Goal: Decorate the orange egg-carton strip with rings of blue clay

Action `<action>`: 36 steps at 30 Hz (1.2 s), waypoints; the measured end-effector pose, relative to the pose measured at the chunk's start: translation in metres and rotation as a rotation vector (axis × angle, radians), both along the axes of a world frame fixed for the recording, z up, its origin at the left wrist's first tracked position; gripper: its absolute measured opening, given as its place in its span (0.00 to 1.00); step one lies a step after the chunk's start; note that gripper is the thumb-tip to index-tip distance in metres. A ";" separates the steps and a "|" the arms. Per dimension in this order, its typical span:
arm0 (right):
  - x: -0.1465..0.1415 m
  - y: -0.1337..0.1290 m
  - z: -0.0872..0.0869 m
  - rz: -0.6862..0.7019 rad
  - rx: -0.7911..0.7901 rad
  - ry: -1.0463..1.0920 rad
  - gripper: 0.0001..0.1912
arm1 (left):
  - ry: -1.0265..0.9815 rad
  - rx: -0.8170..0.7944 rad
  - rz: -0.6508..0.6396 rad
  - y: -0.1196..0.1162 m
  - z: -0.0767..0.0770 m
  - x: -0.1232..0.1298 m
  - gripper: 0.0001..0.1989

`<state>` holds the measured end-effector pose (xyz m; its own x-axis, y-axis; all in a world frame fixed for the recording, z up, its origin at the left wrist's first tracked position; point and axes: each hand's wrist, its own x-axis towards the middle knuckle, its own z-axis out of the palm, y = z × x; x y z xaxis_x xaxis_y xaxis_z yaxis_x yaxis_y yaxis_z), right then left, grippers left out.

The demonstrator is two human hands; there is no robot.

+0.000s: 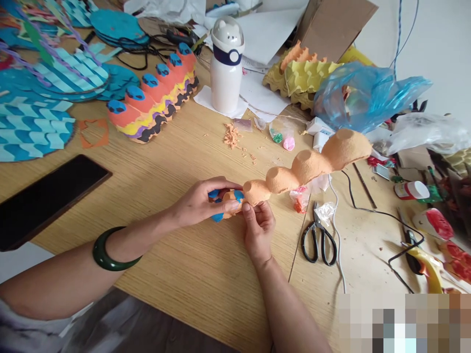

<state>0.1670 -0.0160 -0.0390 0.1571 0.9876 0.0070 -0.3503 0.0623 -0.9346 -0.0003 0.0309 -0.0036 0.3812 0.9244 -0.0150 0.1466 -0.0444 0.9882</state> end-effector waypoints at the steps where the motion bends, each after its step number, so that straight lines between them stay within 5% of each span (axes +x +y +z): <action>1: 0.000 0.000 0.000 -0.004 0.000 -0.002 0.09 | 0.016 0.025 0.013 -0.001 -0.002 0.001 0.22; 10: 0.000 0.001 0.000 -0.009 -0.030 0.001 0.12 | 0.056 0.094 0.125 -0.005 -0.003 0.006 0.18; 17: -0.001 -0.001 0.002 0.011 -0.016 -0.055 0.11 | -0.069 -0.191 0.061 0.000 0.008 0.003 0.18; 36: 0.001 -0.001 0.002 0.059 -0.040 -0.080 0.11 | 0.093 -0.088 0.107 -0.003 0.009 0.002 0.18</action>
